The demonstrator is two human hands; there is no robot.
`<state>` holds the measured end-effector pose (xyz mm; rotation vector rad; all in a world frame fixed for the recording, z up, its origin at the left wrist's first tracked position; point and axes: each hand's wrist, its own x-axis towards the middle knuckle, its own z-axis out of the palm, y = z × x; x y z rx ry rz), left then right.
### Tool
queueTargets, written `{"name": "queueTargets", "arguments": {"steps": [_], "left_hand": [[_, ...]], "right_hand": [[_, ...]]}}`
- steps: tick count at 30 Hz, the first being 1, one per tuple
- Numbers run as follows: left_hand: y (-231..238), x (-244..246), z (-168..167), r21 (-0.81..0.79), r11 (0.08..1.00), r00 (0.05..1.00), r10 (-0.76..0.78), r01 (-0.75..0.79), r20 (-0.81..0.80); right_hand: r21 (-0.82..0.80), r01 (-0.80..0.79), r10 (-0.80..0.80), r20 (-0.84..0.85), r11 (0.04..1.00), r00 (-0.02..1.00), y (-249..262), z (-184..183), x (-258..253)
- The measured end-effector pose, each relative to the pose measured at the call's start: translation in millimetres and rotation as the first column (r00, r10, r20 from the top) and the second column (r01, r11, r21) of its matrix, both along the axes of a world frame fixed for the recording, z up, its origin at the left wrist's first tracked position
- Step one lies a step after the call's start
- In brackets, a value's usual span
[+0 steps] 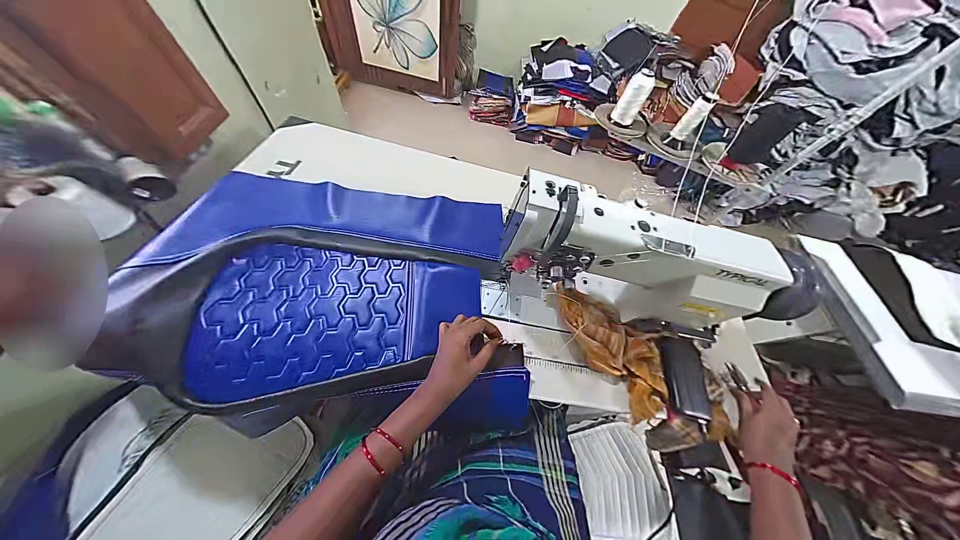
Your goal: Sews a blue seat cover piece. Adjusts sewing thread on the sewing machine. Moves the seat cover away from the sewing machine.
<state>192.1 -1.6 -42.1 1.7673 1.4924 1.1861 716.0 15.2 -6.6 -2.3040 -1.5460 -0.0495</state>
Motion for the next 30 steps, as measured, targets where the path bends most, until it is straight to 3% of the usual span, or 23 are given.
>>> {"name": "queueTargets", "arguments": {"steps": [5,9,12,15,17,19,21,23,26,30], "left_hand": [[-0.8,5.8,2.3,0.003,1.0,0.999,-0.025,0.025,0.019],[-0.8,12.9,11.9,-0.072,0.991,0.977,-0.125,0.114,-0.173],[-0.3,21.9,9.6,-0.031,0.995,0.963,-0.104,0.099,-0.249],[-0.2,20.1,4.5,0.0,0.998,0.975,-0.061,0.063,-0.214],[-0.4,14.6,3.1,-0.048,0.997,0.984,-0.067,0.06,-0.163],[-0.5,11.5,1.8,-0.062,0.996,0.992,-0.069,0.063,-0.107],[0.6,10.4,1.0,-0.063,0.996,0.995,-0.075,0.071,-0.064],[1.5,10.9,-0.3,-0.057,0.996,0.997,-0.071,0.068,-0.043],[1.0,10.6,-2.5,-0.009,0.999,0.999,-0.045,0.045,-0.015],[-2.7,11.4,-5.3,0.097,0.995,1.0,-0.006,0.004,0.02]], "right_hand": [[-0.168,0.109,-0.071,0.221,0.98,0.973,7.1,-2.5,13.6],[-0.149,0.023,0.004,0.179,0.989,0.984,2.5,-1.7,17.3],[-0.147,0.065,-0.034,0.2,0.987,0.979,-0.5,0.2,12.9],[0.062,0.101,-0.104,0.05,0.993,0.993,-3.9,13.7,1.0],[0.264,0.057,-0.056,-0.012,0.963,0.998,-0.2,23.6,-13.5],[0.278,-0.042,0.103,-0.208,0.96,0.973,-2.5,46.0,-51.1],[0.146,-0.207,0.25,-0.416,0.967,0.874,-12.2,70.6,-109.2],[0.031,-0.406,0.364,-0.505,0.913,0.782,-21.4,76.5,-171.0],[-0.113,-0.621,0.506,-0.478,0.776,0.718,-35.8,64.3,-251.3],[-0.234,-0.635,0.58,-0.264,0.736,0.77,-40.5,40.6,-310.7]]}}
